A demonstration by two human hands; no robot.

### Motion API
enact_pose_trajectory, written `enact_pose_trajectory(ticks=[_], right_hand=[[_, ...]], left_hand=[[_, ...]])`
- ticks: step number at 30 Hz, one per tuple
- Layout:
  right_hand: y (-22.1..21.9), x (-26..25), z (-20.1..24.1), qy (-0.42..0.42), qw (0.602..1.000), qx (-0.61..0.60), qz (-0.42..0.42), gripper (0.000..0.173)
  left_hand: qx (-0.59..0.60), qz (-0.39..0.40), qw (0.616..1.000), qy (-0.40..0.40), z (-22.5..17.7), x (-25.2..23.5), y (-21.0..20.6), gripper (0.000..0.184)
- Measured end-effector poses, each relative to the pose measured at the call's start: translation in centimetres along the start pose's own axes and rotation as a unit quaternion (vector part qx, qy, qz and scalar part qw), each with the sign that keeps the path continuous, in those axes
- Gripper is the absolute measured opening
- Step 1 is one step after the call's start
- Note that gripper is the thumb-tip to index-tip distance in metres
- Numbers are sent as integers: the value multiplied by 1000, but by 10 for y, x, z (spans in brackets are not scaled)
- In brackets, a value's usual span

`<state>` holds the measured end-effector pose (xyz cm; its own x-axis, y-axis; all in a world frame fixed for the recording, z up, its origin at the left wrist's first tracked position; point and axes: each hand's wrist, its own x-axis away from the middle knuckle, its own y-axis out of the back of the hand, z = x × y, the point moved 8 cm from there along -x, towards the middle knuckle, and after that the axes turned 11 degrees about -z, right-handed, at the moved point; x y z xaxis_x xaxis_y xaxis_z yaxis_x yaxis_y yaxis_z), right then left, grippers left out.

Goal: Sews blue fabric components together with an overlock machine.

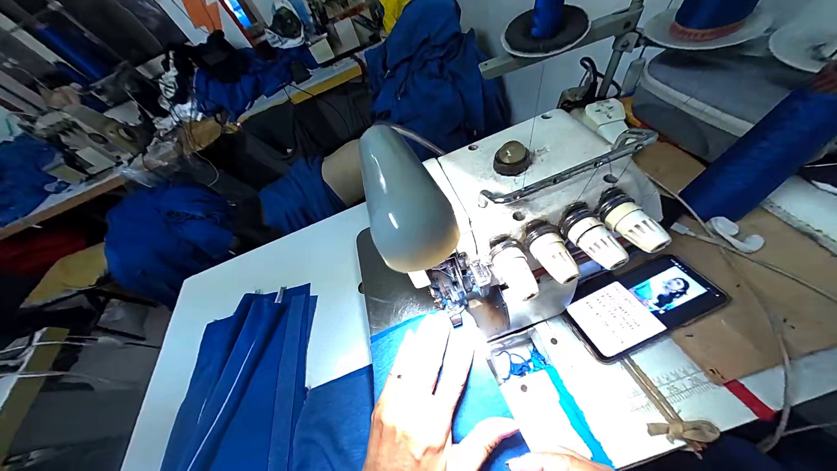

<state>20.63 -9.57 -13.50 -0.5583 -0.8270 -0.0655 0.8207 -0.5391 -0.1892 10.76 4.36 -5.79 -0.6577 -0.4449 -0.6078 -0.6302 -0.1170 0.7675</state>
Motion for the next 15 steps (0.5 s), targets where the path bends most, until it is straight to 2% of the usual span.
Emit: enact_pose_trajectory(ticks=[5,10,13,15], right_hand=[[-9,-28,3,-4,998,-8,-60,24],[-22,-63,10,98,993,-13,-67,22],[-27,-72,16,114,991,-5,-73,21],[-24,-65,19,111,990,25,-79,21]], left_hand=[[96,-33,993,-63,24,-7,2,51],[146,-51,985,-82,44,-18,3,42],[160,-98,980,-64,56,-12,13,37],[93,-143,985,-5,61,15,31,41]])
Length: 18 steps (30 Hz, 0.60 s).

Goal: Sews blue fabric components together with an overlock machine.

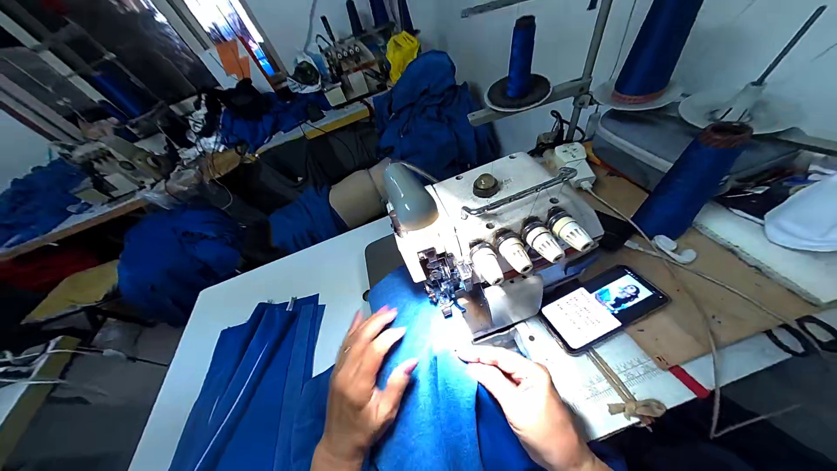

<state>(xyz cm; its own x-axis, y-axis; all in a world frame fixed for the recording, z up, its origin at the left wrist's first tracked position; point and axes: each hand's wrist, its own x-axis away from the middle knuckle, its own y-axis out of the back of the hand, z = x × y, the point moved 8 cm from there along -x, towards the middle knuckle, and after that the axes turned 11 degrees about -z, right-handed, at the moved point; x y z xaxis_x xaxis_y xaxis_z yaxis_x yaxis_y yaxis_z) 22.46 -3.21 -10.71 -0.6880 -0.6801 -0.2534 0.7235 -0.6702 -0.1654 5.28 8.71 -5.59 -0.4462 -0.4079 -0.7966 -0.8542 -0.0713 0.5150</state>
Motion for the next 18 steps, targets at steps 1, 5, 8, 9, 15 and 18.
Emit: enact_pose_trajectory(ticks=[1,5,8,9,15,18], right_hand=[[5,9,3,-11,1000,12,2,25],[38,67,-1,-114,991,31,64,52],[68,104,-12,-36,985,164,32,45],[74,111,-6,56,972,229,4,42],[41,134,-32,78,917,357,158,35],[10,129,2,82,956,183,214,22]], left_hand=[[-54,-13,998,39,0,19,16,47],[-243,84,938,232,-25,127,61,90],[-259,96,928,249,-61,168,70,59],[-236,73,939,241,-69,168,72,43],[13,-78,915,395,-45,113,109,27],[-51,-19,965,258,-28,45,166,27]])
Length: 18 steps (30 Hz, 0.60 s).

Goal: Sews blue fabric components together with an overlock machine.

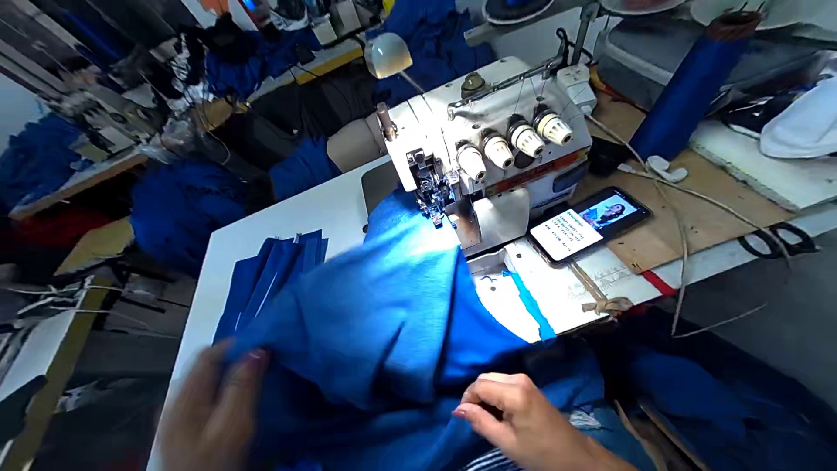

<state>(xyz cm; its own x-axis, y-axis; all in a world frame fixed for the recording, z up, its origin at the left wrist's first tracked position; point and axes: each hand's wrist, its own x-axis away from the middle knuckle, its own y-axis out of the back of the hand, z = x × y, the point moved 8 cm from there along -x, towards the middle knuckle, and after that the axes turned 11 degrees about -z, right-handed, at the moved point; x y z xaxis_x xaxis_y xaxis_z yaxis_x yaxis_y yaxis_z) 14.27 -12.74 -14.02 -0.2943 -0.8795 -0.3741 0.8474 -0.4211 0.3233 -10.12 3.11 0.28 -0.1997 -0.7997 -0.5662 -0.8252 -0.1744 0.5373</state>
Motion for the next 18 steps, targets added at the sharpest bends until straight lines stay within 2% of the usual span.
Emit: enact_pose_trajectory(ticks=[1,2,3,4,5,6,7,8,10,12,14,16,18], right_hand=[[11,-7,23,37,997,-32,-52,18],[24,-13,35,60,992,-14,-111,16],[35,-20,34,68,984,45,-159,20],[39,-27,20,59,977,97,-182,30],[37,-31,0,37,977,117,-173,41],[30,-30,-18,13,983,113,-144,42],[24,-26,-25,8,987,110,-119,33],[22,-23,-23,14,987,123,-98,30],[35,-13,-7,34,970,207,-125,27],[52,-17,0,49,952,240,-183,26],[45,-30,-2,2,974,133,-183,25],[9,-50,-15,-142,987,-40,-58,31],[-30,-64,-23,-261,947,-177,67,29]], left_hand=[[-34,6,999,-38,-1,-17,18,34],[-67,15,996,-61,5,-29,28,42],[-108,39,991,-68,11,-35,27,51],[-147,81,985,-44,24,-33,17,58],[-172,137,975,1,42,-24,0,63],[-184,190,963,43,63,-10,-18,65],[-193,218,955,58,79,5,-31,62],[-200,223,952,63,88,17,-37,57],[-208,170,960,76,95,34,-21,62],[-213,121,957,157,94,52,-1,72],[-211,129,936,251,92,74,-7,72],[-201,147,935,252,84,88,-27,60],[-139,116,951,249,68,88,-32,38]])
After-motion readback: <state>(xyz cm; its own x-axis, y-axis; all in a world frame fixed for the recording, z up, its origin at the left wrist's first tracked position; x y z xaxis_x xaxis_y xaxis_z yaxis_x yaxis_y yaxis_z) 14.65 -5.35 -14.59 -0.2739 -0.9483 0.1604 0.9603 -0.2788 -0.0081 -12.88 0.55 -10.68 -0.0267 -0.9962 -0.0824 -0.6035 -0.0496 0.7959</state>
